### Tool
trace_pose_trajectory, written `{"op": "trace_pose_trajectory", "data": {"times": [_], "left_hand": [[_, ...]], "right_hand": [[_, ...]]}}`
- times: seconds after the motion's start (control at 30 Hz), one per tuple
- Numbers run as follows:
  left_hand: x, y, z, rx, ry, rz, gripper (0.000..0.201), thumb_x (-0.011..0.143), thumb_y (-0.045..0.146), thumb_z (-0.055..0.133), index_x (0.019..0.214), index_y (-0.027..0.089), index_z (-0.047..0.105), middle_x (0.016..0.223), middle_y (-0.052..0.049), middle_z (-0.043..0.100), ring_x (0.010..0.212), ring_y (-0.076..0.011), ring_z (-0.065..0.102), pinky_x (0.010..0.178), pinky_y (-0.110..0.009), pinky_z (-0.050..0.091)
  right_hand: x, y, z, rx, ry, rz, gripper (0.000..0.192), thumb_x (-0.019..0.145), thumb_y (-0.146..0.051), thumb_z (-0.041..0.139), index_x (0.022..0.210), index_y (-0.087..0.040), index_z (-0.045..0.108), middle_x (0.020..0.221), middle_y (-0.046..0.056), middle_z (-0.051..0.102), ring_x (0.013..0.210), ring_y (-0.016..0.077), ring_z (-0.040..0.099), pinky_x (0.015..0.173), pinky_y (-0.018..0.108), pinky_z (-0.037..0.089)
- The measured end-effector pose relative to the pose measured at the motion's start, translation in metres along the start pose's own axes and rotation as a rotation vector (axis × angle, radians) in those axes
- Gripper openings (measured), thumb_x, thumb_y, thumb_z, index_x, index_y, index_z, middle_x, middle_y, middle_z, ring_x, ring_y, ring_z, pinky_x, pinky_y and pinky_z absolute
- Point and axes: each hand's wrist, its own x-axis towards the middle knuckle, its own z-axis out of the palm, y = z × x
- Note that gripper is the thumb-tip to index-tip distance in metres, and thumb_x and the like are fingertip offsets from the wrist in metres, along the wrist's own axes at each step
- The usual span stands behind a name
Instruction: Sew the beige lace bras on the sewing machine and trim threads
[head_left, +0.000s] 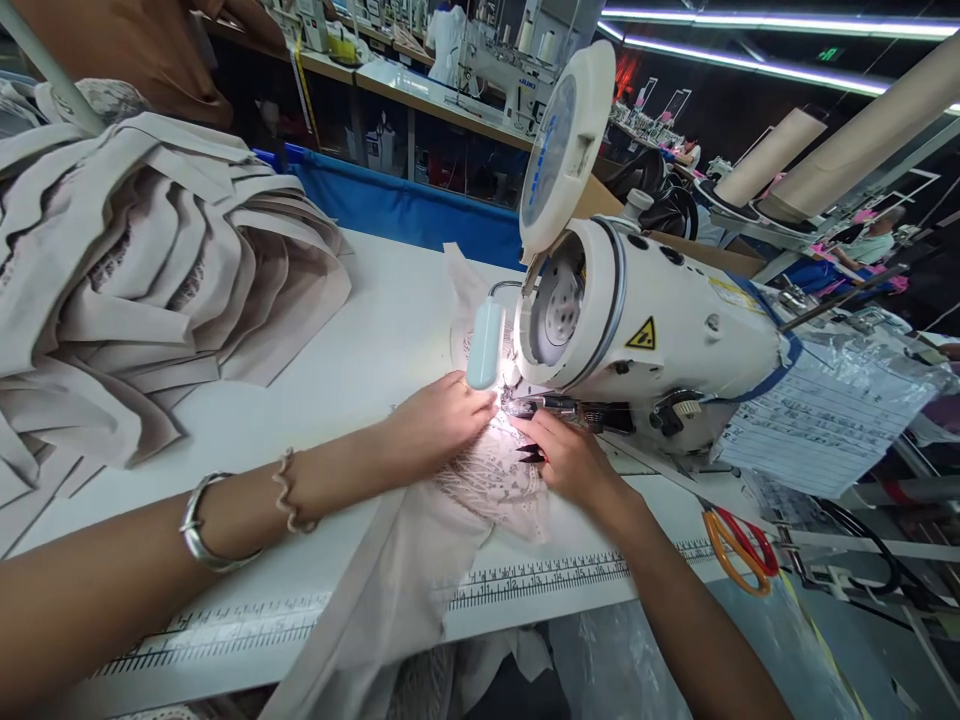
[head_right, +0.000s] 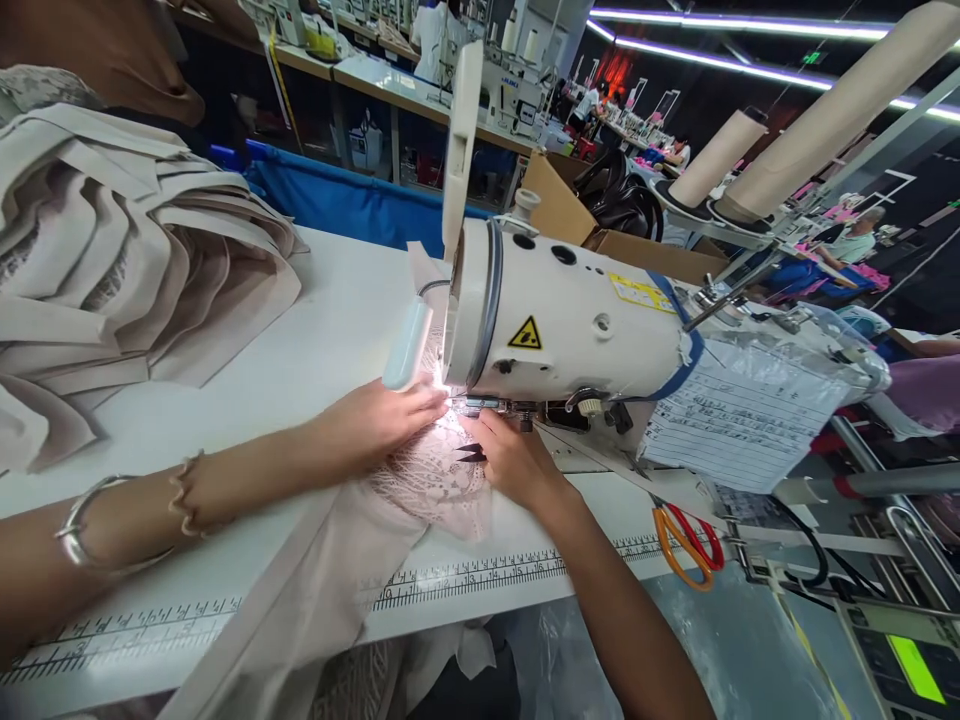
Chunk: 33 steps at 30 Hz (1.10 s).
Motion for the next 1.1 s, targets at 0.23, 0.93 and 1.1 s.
{"op": "trace_pose_trajectory", "data": {"times": [0.23,0.93,1.1], "left_hand": [[-0.008,0.042,0.018,-0.216,0.069,-0.108,0.018,0.099,0.012,0.042,0.099,0.011,0.060,0.099,-0.013,0.064,0.091,-0.0229,0.058,0.081,-0.039,0.053],[-0.001,-0.021,0.007,-0.212,-0.081,-0.003,0.034,0.106,0.029,0.040,0.111,0.021,0.072,0.108,-0.010,0.067,0.087,-0.0195,0.061,0.082,-0.031,0.048],[-0.001,-0.013,0.004,-0.093,-0.043,0.020,0.031,0.100,0.010,0.039,0.093,0.016,0.068,0.107,-0.012,0.068,0.093,-0.0232,0.061,0.086,-0.038,0.045]], "right_hand": [[-0.005,0.002,0.002,0.288,0.061,0.058,0.049,0.083,-0.004,0.046,0.123,-0.022,0.067,0.099,0.006,0.070,0.086,0.0178,0.067,0.075,0.026,0.055],[-0.004,0.005,0.002,0.133,0.185,-0.218,0.055,0.079,0.007,0.039,0.114,-0.021,0.071,0.116,0.006,0.076,0.109,0.0236,0.064,0.086,0.039,0.054],[-0.003,0.003,0.002,0.130,0.172,-0.179,0.055,0.081,0.007,0.039,0.116,-0.021,0.070,0.120,0.007,0.074,0.110,0.0232,0.064,0.088,0.040,0.055]]}}
